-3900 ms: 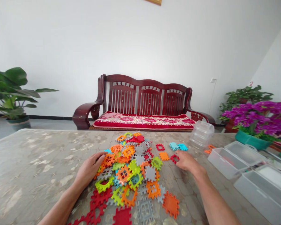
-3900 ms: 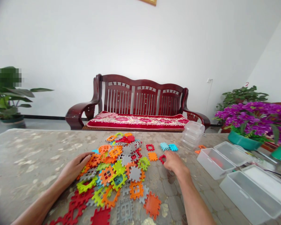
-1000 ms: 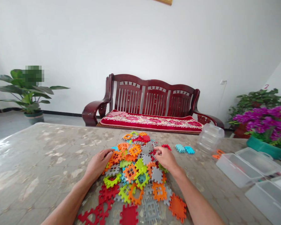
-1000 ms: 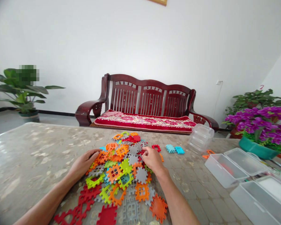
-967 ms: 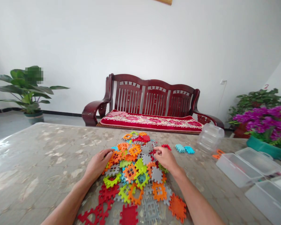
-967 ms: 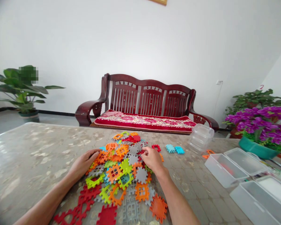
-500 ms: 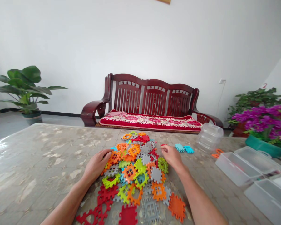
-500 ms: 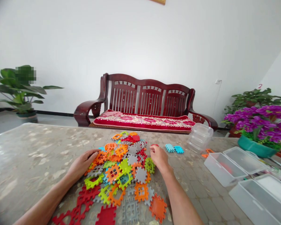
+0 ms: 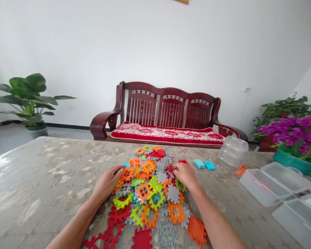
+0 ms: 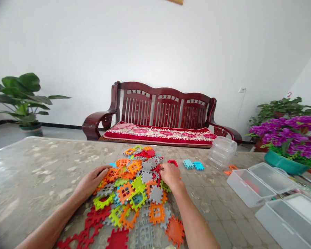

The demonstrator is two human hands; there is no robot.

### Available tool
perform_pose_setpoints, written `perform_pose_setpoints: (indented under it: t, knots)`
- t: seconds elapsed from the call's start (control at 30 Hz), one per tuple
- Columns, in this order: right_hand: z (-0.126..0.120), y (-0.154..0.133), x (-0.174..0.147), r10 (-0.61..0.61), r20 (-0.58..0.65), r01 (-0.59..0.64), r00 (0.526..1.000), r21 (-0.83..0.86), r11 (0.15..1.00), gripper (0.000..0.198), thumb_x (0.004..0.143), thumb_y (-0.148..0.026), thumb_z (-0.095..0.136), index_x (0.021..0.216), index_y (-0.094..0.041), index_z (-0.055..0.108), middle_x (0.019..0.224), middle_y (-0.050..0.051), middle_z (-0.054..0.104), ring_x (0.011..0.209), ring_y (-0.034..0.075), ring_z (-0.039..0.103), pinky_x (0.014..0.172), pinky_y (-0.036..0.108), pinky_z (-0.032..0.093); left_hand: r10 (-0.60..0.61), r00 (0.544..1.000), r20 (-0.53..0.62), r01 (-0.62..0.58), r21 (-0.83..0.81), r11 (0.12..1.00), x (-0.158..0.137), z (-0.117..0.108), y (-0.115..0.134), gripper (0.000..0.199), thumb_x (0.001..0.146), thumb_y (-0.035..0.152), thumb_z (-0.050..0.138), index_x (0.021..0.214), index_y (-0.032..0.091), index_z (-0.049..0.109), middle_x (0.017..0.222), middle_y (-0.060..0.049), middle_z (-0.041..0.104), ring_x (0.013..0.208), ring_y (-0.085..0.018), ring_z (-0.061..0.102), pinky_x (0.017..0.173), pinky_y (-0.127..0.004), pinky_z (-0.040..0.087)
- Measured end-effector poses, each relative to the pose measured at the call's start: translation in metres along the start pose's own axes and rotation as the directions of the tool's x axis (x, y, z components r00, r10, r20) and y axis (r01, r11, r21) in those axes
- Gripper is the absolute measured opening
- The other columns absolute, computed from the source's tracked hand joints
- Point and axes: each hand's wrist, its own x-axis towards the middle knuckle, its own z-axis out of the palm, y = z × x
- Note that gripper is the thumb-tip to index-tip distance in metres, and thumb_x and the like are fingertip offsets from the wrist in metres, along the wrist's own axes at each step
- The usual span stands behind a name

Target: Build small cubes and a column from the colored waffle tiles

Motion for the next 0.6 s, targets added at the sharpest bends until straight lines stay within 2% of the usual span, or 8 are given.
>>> perform_pose_setpoints:
  t: [0.2, 0.37, 0.6]
  knots:
    - [0.0004, -0.0042, -0.0001, 0.004, -0.035, -0.008, 0.999, -0.095, 0.995, 0.023, 0.084, -0.024, 0.053, 0.086, -0.024, 0.076, 0.096, 0.010, 0.076, 0.098, 0.025, 0.069, 0.076, 0.030, 0.048, -0.002, 1.000, 0.001, 0.002, 0.000, 1.000, 0.0005, 0.0020, -0.0034, 0.050, 0.086, 0.054, 0.039, 0.111, 0.025, 0.072, 0.115, -0.004, 0.073, 0.110, -0.025, 0.065, 0.098, -0.032, 0.046]
    - [0.0013, -0.0060, 0.0021, 0.026, -0.031, -0.029, 0.999, -0.123, 0.992, 0.025, 0.078, -0.019, 0.054, 0.088, -0.020, 0.077, 0.093, 0.015, 0.076, 0.094, 0.028, 0.071, 0.074, 0.032, 0.049, 0.009, 1.000, -0.005, -0.009, -0.004, 1.000, 0.0006, 0.0019, -0.0036, 0.050, 0.085, 0.054, 0.040, 0.110, 0.024, 0.072, 0.115, -0.004, 0.074, 0.108, -0.025, 0.066, 0.098, -0.033, 0.047]
    - [-0.0008, 0.0028, 0.0037, 0.075, -0.031, -0.078, 0.997, -0.110, 0.991, 0.022, 0.072, -0.017, 0.057, 0.080, -0.020, 0.077, 0.090, 0.014, 0.076, 0.091, 0.028, 0.071, 0.068, 0.030, 0.047, 0.014, 1.000, 0.004, -0.014, 0.017, 1.000, 0.0014, 0.0019, -0.0043, 0.052, 0.086, 0.054, 0.038, 0.112, 0.024, 0.071, 0.116, -0.004, 0.073, 0.109, -0.025, 0.066, 0.098, -0.032, 0.047]
